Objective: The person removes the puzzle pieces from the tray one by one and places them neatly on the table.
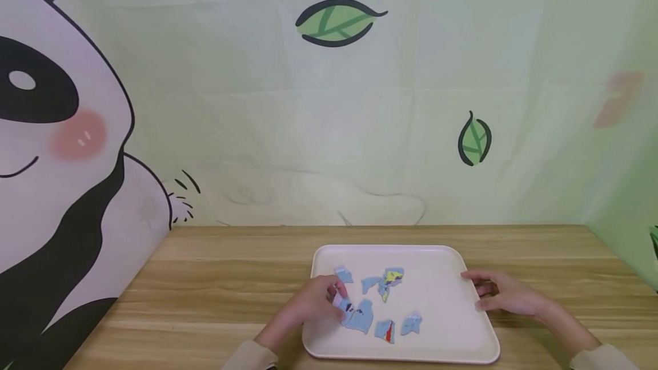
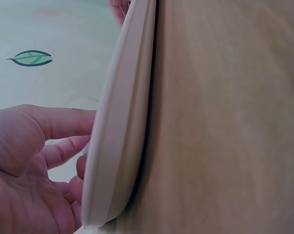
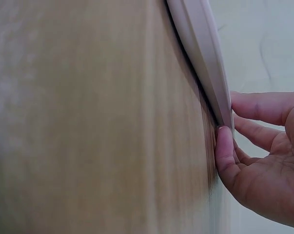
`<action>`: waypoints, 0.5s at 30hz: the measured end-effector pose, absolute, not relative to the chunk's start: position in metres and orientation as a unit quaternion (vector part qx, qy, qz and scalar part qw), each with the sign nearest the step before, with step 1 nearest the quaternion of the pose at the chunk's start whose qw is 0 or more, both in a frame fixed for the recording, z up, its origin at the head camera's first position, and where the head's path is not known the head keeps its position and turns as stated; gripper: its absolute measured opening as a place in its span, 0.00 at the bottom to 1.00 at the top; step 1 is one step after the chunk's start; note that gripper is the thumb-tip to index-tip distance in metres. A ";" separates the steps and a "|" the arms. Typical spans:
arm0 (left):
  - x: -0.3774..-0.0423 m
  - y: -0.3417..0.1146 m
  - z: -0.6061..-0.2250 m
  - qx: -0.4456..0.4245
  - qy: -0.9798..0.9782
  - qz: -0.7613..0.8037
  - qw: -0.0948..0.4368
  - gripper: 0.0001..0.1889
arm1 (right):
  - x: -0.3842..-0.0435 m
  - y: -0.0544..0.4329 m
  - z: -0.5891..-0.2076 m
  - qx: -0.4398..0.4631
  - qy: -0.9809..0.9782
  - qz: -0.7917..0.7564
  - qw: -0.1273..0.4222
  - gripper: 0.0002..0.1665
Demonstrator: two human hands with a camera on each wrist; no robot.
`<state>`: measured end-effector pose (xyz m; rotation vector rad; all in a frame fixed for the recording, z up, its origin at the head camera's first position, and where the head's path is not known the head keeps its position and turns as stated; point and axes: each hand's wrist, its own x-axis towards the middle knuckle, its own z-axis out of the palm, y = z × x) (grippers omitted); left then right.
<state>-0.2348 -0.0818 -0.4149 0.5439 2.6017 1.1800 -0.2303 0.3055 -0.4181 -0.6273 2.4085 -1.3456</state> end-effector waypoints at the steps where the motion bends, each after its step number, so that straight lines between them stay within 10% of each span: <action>1: -0.235 -0.082 -0.415 0.188 0.888 0.403 0.116 0.14 | -0.230 0.305 -0.418 -0.218 0.841 -0.470 0.155 0.38; 15: -0.236 -0.086 -0.415 0.183 0.866 0.446 0.133 0.10 | -0.230 0.305 -0.418 -0.216 0.841 -0.471 0.156 0.39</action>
